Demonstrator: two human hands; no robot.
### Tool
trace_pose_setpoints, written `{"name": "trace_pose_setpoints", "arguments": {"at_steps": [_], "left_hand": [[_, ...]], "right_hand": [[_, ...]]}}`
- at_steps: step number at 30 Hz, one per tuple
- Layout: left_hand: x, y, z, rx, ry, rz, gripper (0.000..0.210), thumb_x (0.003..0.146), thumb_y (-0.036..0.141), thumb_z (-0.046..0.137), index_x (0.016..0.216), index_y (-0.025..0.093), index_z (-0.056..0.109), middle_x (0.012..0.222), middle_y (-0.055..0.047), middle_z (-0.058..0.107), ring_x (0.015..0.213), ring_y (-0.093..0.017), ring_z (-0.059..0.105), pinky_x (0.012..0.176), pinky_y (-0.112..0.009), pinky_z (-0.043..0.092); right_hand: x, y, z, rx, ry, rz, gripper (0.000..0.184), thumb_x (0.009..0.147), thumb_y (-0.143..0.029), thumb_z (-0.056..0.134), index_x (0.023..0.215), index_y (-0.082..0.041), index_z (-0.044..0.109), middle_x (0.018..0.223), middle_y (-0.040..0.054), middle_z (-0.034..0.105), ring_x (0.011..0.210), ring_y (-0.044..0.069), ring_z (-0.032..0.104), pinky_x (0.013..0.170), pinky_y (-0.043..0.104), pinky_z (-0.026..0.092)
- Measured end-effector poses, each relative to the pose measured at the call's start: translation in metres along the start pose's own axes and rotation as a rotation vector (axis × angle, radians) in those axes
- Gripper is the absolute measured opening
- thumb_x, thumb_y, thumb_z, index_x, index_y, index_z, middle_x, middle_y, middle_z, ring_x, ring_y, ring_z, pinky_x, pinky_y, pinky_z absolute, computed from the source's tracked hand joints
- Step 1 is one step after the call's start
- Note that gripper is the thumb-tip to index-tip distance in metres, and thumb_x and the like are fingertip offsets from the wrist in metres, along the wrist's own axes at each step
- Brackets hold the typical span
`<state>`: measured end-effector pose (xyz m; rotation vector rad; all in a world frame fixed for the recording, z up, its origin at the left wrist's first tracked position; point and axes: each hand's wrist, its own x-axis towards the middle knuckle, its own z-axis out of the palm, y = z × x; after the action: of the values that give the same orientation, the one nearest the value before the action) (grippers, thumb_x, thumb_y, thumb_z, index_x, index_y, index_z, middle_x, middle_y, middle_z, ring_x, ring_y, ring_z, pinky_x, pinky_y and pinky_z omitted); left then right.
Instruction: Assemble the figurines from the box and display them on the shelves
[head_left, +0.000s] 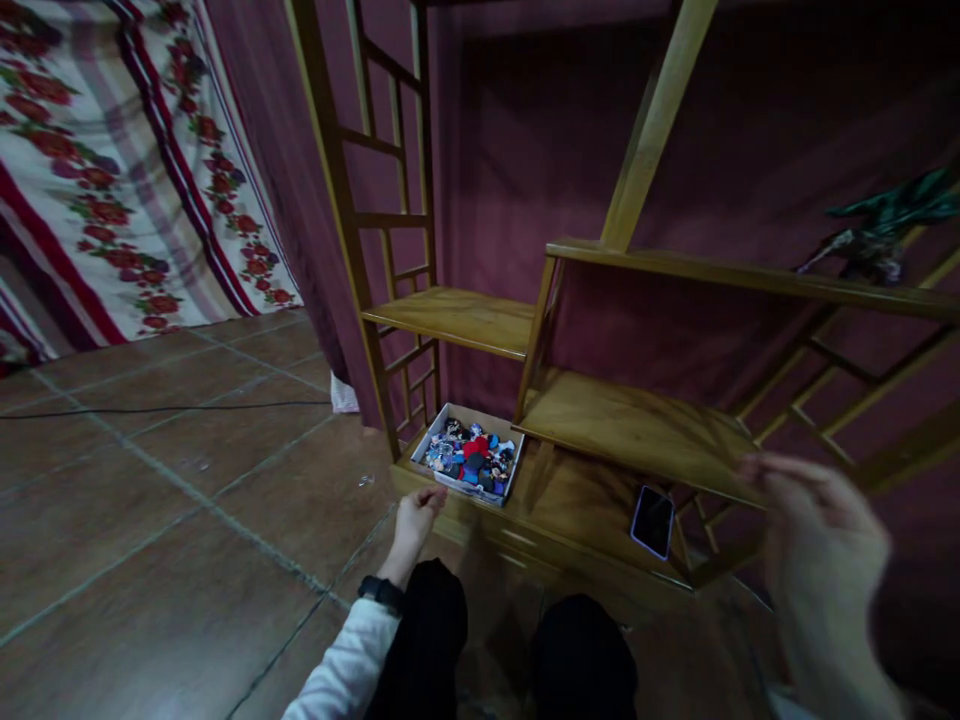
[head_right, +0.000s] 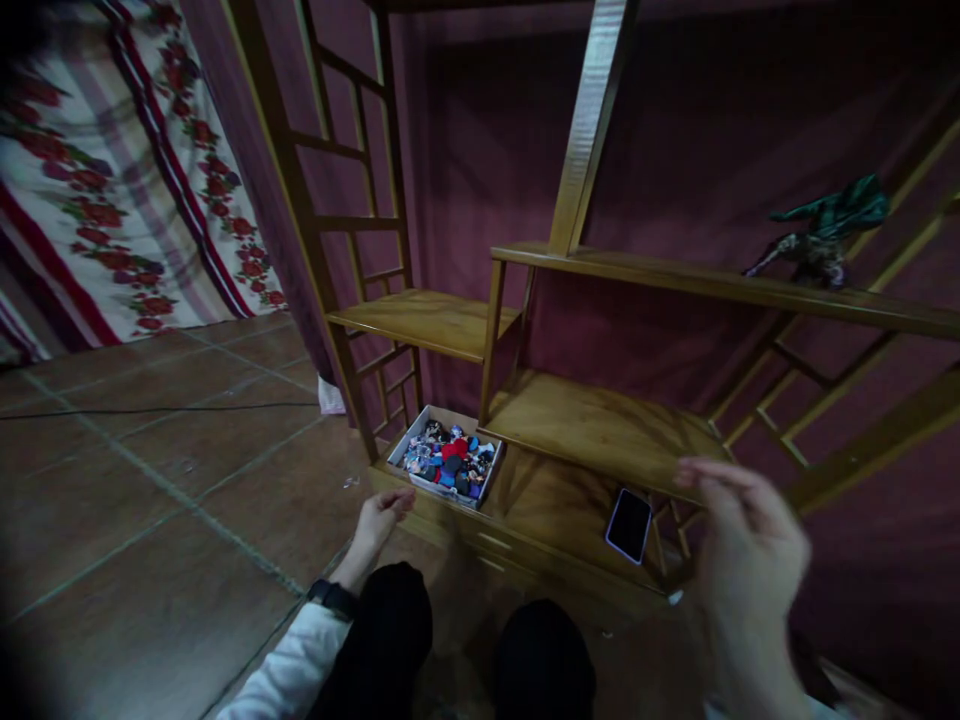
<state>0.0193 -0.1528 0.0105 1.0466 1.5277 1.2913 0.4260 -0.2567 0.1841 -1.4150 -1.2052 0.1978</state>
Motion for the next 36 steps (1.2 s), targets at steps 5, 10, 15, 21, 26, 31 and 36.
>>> {"name": "trace_pose_setpoints", "arguments": {"at_steps": [5,10,15,21,26,31,36], "left_hand": [[0.045,-0.019,-0.003,0.017,0.131,-0.063,0.029,0.065,0.036,0.062,0.079,0.012,0.068,0.065,-0.004,0.065,0.06,-0.015,0.059,0.054,-0.023,0.043],[0.092,-0.018,-0.001,0.42,0.222,-0.038,0.024,0.077,0.024,0.053,0.093,0.013,0.067,0.085,-0.009,0.07,0.08,-0.02,0.064,0.066,-0.025,0.045],[0.123,-0.019,0.011,0.978,0.169,0.121,0.03,0.082,0.027,0.047,0.098,0.011,0.066,0.104,-0.019,0.064,0.1,-0.028,0.057,0.081,-0.032,0.042],[0.134,-0.03,0.023,1.185,0.128,0.117,0.025,0.079,0.027,0.05,0.09,0.012,0.067,0.103,-0.019,0.064,0.103,-0.031,0.055,0.085,-0.038,0.041],[0.139,-0.031,0.021,1.058,0.104,0.002,0.022,0.074,0.027,0.058,0.089,0.013,0.067,0.095,-0.019,0.067,0.1,-0.03,0.059,0.08,-0.035,0.042],[0.146,-0.029,0.019,0.659,0.187,-0.186,0.022,0.072,0.025,0.06,0.091,0.017,0.069,0.086,-0.013,0.07,0.086,-0.025,0.065,0.065,-0.028,0.043],[0.126,-0.025,0.03,0.041,0.183,-0.161,0.029,0.072,0.037,0.062,0.079,0.009,0.069,0.068,-0.01,0.068,0.057,-0.015,0.058,0.051,-0.024,0.039]], "right_hand": [[-0.102,0.046,0.136,0.172,-0.393,0.292,0.024,0.076,-0.047,0.054,0.079,-0.028,0.068,0.077,0.0054,0.069,0.077,0.026,0.064,0.074,0.04,0.05],[-0.119,0.078,0.22,0.27,-0.629,0.36,0.029,0.075,-0.047,0.054,0.083,-0.024,0.069,0.083,0.0049,0.07,0.073,0.022,0.064,0.07,0.035,0.052],[-0.11,0.099,0.268,0.259,-0.696,0.333,0.028,0.076,-0.043,0.053,0.086,-0.022,0.069,0.085,0.0061,0.07,0.078,0.023,0.064,0.073,0.035,0.051],[-0.116,0.112,0.285,0.268,-0.763,0.38,0.025,0.076,-0.039,0.053,0.087,-0.022,0.068,0.084,0.0057,0.07,0.074,0.021,0.064,0.068,0.033,0.052],[-0.117,0.111,0.283,0.207,-0.757,0.35,0.021,0.076,-0.038,0.054,0.084,-0.024,0.069,0.086,0.0049,0.071,0.081,0.023,0.066,0.072,0.034,0.052],[-0.119,0.104,0.285,0.182,-0.762,0.287,0.019,0.077,-0.035,0.052,0.084,-0.026,0.068,0.086,0.0037,0.071,0.084,0.023,0.067,0.078,0.034,0.051],[-0.119,0.098,0.29,0.163,-0.696,0.252,0.024,0.079,-0.041,0.051,0.087,-0.026,0.068,0.086,0.0036,0.071,0.082,0.022,0.066,0.076,0.032,0.051]]}}
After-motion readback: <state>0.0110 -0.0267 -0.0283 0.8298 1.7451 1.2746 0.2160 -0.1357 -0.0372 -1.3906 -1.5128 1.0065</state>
